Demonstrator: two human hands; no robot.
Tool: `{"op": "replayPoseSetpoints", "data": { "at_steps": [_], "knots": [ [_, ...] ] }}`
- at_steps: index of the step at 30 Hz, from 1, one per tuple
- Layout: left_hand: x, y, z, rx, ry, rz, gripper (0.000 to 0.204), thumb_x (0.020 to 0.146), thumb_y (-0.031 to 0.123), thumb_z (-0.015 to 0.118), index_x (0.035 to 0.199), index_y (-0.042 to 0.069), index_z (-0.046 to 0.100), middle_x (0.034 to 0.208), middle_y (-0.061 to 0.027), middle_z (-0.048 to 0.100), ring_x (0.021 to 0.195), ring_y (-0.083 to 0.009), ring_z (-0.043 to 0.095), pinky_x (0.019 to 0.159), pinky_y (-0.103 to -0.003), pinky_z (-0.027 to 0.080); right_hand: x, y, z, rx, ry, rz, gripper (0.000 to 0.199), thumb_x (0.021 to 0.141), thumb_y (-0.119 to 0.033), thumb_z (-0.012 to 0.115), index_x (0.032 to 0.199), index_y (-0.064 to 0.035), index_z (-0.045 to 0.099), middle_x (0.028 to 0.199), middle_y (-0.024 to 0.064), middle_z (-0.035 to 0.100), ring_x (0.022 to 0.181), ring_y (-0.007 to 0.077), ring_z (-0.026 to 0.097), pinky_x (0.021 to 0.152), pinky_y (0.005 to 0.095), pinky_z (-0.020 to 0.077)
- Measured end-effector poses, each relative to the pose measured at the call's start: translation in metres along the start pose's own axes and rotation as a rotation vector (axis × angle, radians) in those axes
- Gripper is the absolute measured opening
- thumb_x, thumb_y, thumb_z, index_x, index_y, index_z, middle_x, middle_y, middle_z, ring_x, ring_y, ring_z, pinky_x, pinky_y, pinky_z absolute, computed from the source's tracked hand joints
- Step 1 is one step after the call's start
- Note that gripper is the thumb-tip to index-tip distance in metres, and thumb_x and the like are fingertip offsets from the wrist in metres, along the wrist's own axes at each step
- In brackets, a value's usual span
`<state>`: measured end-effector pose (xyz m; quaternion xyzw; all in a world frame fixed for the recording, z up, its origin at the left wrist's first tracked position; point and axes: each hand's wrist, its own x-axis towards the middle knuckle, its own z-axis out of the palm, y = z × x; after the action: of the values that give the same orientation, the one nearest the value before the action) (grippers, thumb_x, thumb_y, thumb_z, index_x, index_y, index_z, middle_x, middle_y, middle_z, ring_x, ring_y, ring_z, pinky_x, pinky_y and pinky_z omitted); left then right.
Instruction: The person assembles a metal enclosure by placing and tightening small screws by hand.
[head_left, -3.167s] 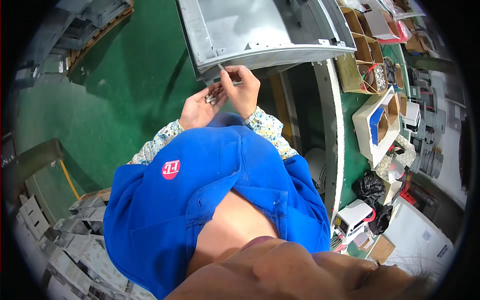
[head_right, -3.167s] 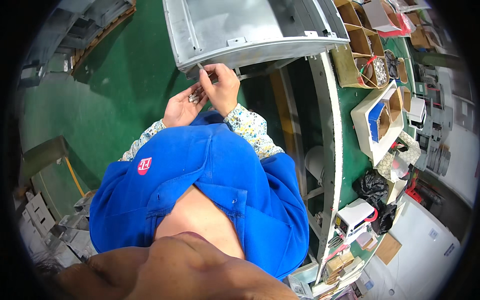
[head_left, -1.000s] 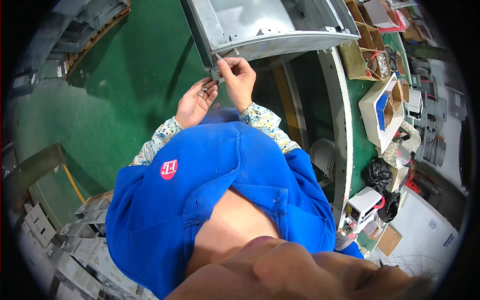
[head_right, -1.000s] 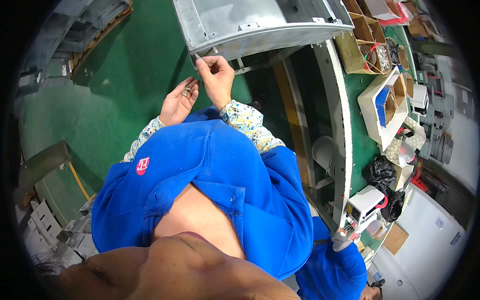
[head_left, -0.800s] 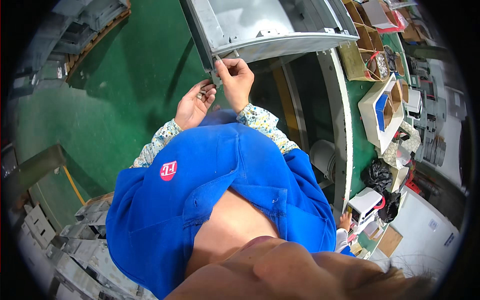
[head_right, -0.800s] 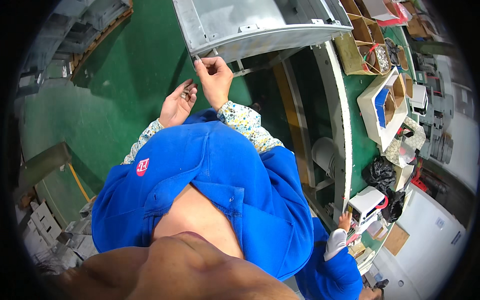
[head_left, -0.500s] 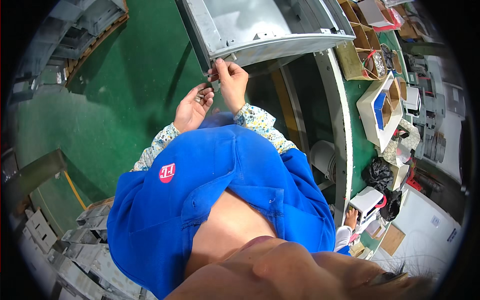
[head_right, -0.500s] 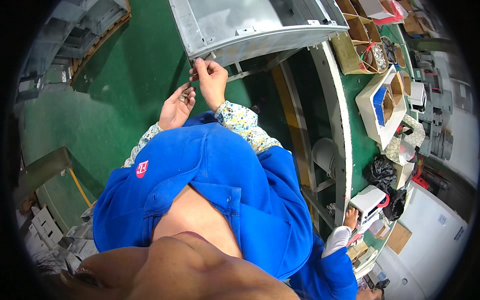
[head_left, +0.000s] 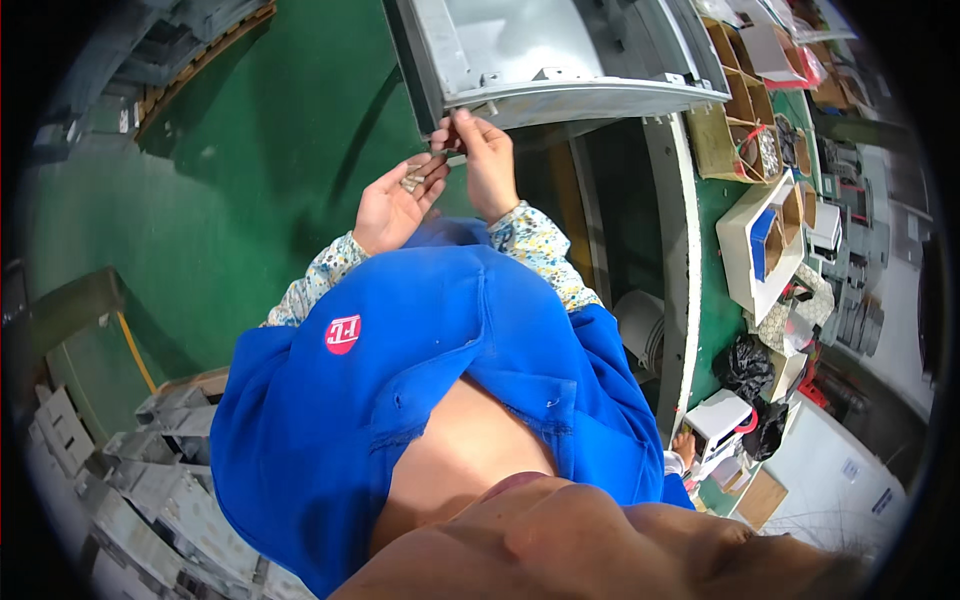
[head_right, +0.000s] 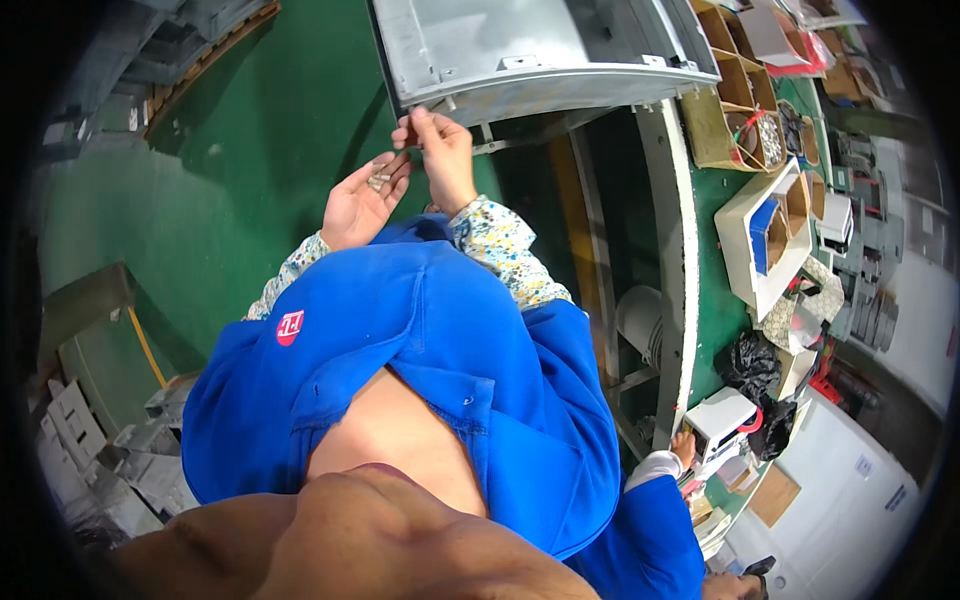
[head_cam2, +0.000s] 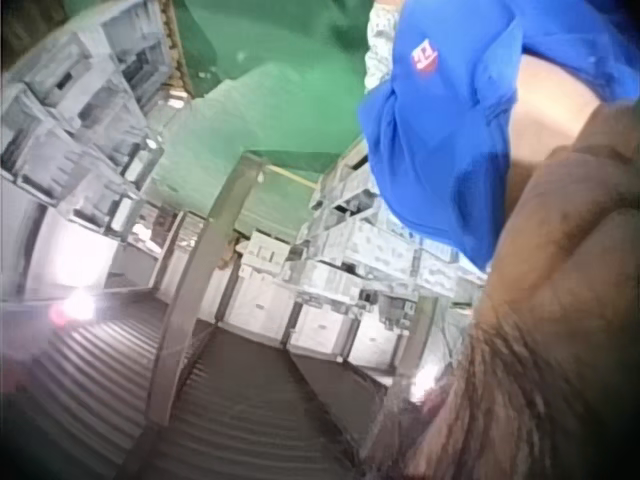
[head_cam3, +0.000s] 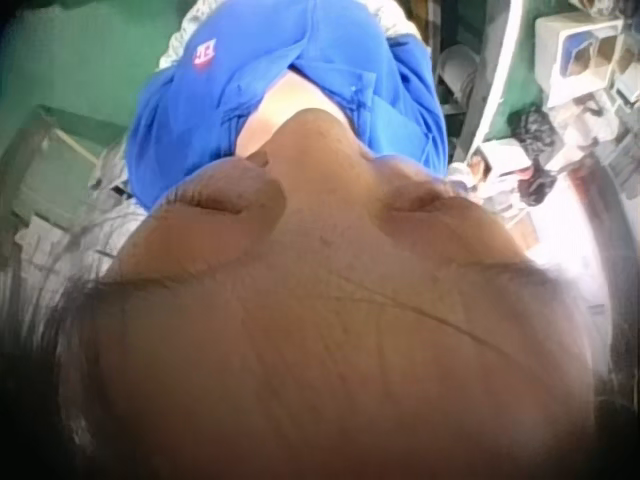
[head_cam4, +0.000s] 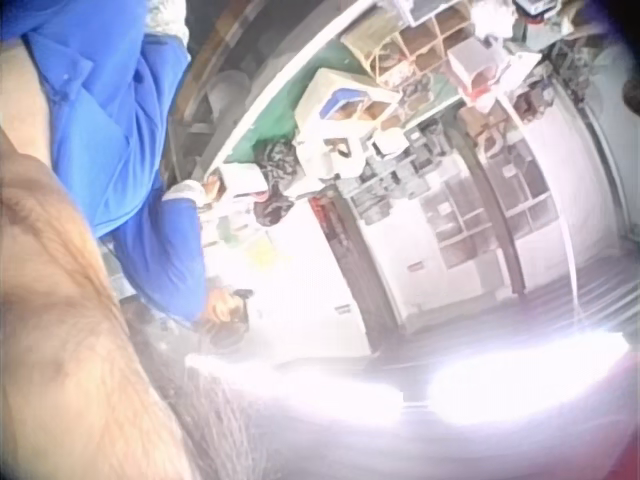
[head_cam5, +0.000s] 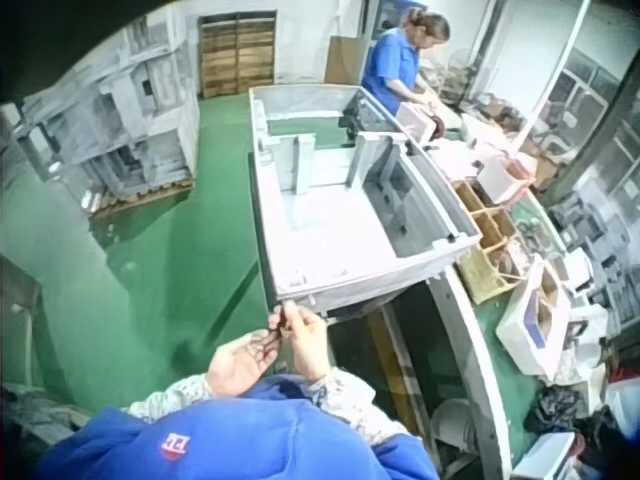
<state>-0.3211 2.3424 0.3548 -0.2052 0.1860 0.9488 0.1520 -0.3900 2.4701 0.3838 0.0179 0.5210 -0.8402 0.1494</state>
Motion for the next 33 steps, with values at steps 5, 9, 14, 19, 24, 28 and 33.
{"op": "replayPoseSetpoints", "data": {
  "at_steps": [5, 9, 14, 19, 24, 28, 33],
  "knots": [
    [-0.003, 0.001, 0.008, -0.13, -0.108, -0.033, 0.037, 0.091, 0.019, 0.03, 0.119, -0.004, 0.04, 0.126, -0.0182, 0.04, 0.117, -0.0263, 0.04, 0.098, -0.036, 0.034, -0.019, 0.001, -0.023, -0.351, 0.041, -0.124, 0.019, 0.082, -0.02, 0.057, 0.079, -0.0008, 0.061, 0.074, 0.0062, 0.062, 0.068, 0.0119, 0.057, 0.067, 0.0252, 0.0439],
    [-0.004, -0.003, 0.01, -0.069, -0.159, -0.044, 0.044, 0.093, 0.028, 0.025, 0.12, -0.002, 0.04, 0.127, -0.0155, 0.041, 0.116, -0.0241, 0.041, 0.098, -0.035, 0.033, -0.04, -0.008, -0.019, -1.073, -0.133, -0.734, 0.011, 0.064, -0.007, 0.065, 0.073, -0.0103, 0.061, 0.067, 0.003, 0.054, 0.065, 0.019, 0.053, 0.062, 0.0319, 0.0394],
    [-0.006, -0.01, 0.031, 0.034, -0.145, -0.094, 0.051, 0.093, 0.036, 0.018, 0.122, 0.0, 0.039, 0.13, -0.0139, 0.038, 0.116, -0.0237, 0.04, 0.1, -0.037, 0.028, -0.043, 0.004, -0.017, -1.325, -0.32, -0.86, 0.015, 0.065, -0.008, 0.057, 0.08, -0.0099, 0.06, 0.072, 0.003, 0.053, 0.072, 0.0207, 0.053, 0.064, 0.0327, 0.0403],
    [-0.008, -0.016, 0.032, 0.014, -0.152, -0.149, 0.051, 0.093, 0.036, 0.018, 0.126, 0.002, 0.036, 0.132, -0.0108, 0.036, 0.122, -0.0236, 0.034, 0.101, -0.036, 0.026, -0.049, 0.003, -0.02, -1.36, -0.365, -0.885, 0.016, 0.065, -0.008, 0.055, 0.081, -0.0083, 0.059, 0.075, 0.0047, 0.054, 0.074, 0.0215, 0.053, 0.067, 0.0331, 0.0419],
    [-0.007, -0.02, 0.03, 0.055, -0.125, -0.154, 0.048, 0.094, 0.032, 0.017, 0.12, 0.0, 0.042, 0.127, -0.013, 0.041, 0.117, -0.0247, 0.039, 0.101, -0.038, 0.027, -0.053, 0.005, -0.022, -1.333, -0.348, -0.784, 0.013, 0.066, -0.008, 0.055, 0.078, -0.0069, 0.058, 0.078, 0.0059, 0.054, 0.074, 0.023, 0.054, 0.066, 0.0337, 0.0429],
    [-0.01, -0.021, 0.04, 0.056, -0.031, -0.214, 0.047, 0.094, 0.029, 0.018, 0.118, -0.001, 0.043, 0.125, -0.0124, 0.043, 0.116, -0.0242, 0.04, 0.1, -0.038, 0.028, -0.054, 0.0, -0.023, -1.357, -0.362, -0.875, 0.013, 0.065, -0.007, 0.056, 0.078, -0.0074, 0.058, 0.08, 0.0063, 0.055, 0.074, 0.0238, 0.055, 0.066, 0.0344, 0.0433],
    [0.001, -0.024, 0.017, 0.083, -0.035, -0.18, 0.04, 0.093, 0.022, 0.022, 0.117, -0.002, 0.043, 0.123, -0.0135, 0.045, 0.113, -0.0245, 0.043, 0.099, -0.037, 0.032, -0.055, -0.003, -0.029, -1.051, -0.415, -0.623, 0.008, 0.071, -0.003, 0.058, 0.078, -0.0023, 0.055, 0.08, 0.0072, 0.056, 0.071, 0.0203, 0.057, 0.064, 0.0333, 0.0455]
  ]
}}
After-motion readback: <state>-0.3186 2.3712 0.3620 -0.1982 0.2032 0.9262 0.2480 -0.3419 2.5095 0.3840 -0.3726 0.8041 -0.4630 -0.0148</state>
